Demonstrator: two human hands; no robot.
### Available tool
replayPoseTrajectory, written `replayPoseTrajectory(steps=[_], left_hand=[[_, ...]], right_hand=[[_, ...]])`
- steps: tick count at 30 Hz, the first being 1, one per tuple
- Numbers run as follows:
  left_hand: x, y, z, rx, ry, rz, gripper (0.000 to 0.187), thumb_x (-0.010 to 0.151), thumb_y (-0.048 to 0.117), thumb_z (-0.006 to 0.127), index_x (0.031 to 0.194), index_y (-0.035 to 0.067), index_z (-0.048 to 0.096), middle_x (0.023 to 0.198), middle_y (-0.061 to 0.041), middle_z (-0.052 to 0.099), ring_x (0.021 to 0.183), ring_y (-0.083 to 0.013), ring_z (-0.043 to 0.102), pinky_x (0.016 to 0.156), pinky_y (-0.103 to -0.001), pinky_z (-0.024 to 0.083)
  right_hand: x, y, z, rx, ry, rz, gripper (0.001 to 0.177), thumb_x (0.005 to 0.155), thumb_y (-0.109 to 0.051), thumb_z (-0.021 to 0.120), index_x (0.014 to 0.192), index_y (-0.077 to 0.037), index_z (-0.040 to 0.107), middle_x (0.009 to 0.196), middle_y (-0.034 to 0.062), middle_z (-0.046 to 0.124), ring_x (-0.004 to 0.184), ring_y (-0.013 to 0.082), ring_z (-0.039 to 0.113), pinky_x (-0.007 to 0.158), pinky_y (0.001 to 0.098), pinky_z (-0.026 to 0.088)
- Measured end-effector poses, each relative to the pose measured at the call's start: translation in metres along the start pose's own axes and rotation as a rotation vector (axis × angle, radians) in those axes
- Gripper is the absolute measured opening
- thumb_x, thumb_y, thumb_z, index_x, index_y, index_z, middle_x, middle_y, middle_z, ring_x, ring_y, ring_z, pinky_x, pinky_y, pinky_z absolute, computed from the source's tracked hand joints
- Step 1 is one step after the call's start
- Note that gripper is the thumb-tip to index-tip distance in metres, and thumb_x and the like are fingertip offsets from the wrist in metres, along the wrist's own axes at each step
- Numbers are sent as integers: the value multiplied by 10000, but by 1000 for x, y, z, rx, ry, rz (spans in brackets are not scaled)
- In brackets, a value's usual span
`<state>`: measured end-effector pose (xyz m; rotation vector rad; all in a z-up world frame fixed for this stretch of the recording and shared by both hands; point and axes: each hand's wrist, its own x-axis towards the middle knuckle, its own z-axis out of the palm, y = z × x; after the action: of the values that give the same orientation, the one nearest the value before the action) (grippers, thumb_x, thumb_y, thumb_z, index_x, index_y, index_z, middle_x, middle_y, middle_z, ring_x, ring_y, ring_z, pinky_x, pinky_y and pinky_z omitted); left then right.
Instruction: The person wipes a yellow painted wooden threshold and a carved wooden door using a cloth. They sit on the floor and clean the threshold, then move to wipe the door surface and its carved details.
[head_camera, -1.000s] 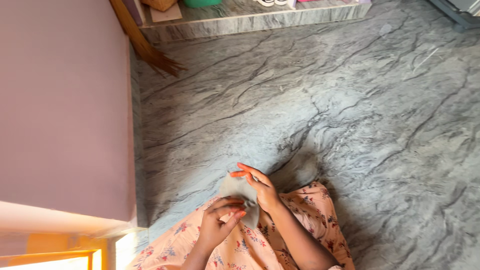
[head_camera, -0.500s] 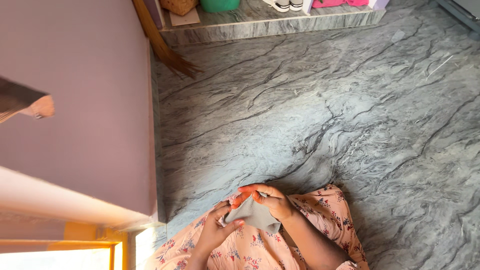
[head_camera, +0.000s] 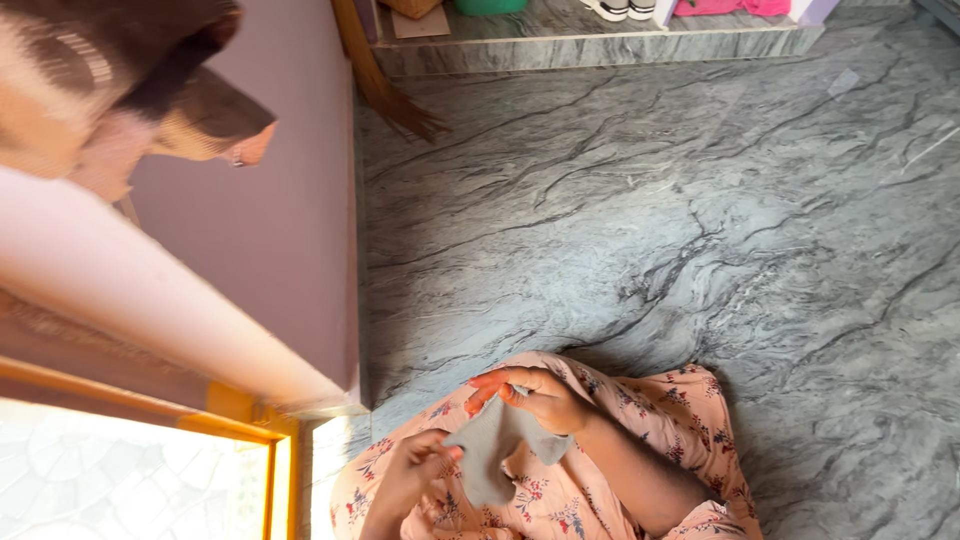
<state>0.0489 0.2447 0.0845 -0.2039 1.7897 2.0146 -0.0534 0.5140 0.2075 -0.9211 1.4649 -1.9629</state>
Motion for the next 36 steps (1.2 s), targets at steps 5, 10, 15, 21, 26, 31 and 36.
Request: replayPoseTrajectory(steps=[5, 10, 15, 21, 26, 31, 36], left_hand=[[-48, 47, -18, 68, 595, 346, 218, 916, 87, 686, 1109, 37, 775, 789, -60, 775, 670, -106, 683, 642, -256, 550], [-92, 102, -15, 576, 1123, 778, 197, 939, 4, 708, 1128, 45, 743, 1041, -107, 735, 966, -202, 685, 899, -299, 518], [-112, 151, -57, 879, 1419, 959, 332, 911, -52, 701, 1208, 91, 743, 1117, -69, 727, 1088, -284, 662, 1223, -458, 351], [-100, 218, -139, 880, 1654, 1138, 140, 1003, 39, 632, 1113, 47, 718, 1091, -55, 777, 1092, -255, 710, 1227, -546, 87], [-76, 251, -217, 707, 1657, 1193, 319, 1051, 241, 591, 1266, 33, 482, 1452, -230, 313, 1392, -348, 375, 1223, -506, 353], [-61, 229, -274, 813, 1585, 1142, 733, 1150, 467, 371, 1669, 166, -51, 1752, -150, 13, 1629, -308, 105, 1350, -470, 198], [-49, 181, -294, 845, 1681, 931, 814, 1095, 696, 220, 1704, 212, -19, 1783, -111, 73, 1646, -308, 142, 1349, -441, 183]], right_hand=[[26, 19, 31, -200, 6, 66, 396, 1082, -105, 484, 1464, -32, 561, 1319, 123, 729, 1175, 210, 615, 1026, 352, 445], [60, 21, 74, -56, -65, -32, 485, 1118, -268, 450, 1558, -66, 427, 1504, 108, 593, 1347, 206, 586, 1167, 369, 448], [114, 10, 94, -281, 52, -306, 657, 1089, -391, 536, 1613, -32, 370, 1629, 145, 470, 1442, 250, 526, 1221, 425, 408], [204, 11, 111, -685, 307, -678, 697, 1045, -211, 714, 1612, -43, 344, 1698, 209, 329, 1591, 358, 385, 1316, 479, 354], [287, 29, 129, -943, 446, -908, 908, 1001, -255, 743, 1647, -43, 142, 1687, 284, 175, 1579, 475, 249, 1302, 572, 257], [317, 59, 136, -873, 499, -1006, 863, 1065, -263, 666, 1682, -68, 95, 1719, 282, 151, 1607, 503, 223, 1331, 625, 233], [314, 74, 135, -842, 530, -974, 852, 1059, -310, 656, 1684, -98, 118, 1716, 271, 183, 1601, 498, 251, 1315, 598, 247]])
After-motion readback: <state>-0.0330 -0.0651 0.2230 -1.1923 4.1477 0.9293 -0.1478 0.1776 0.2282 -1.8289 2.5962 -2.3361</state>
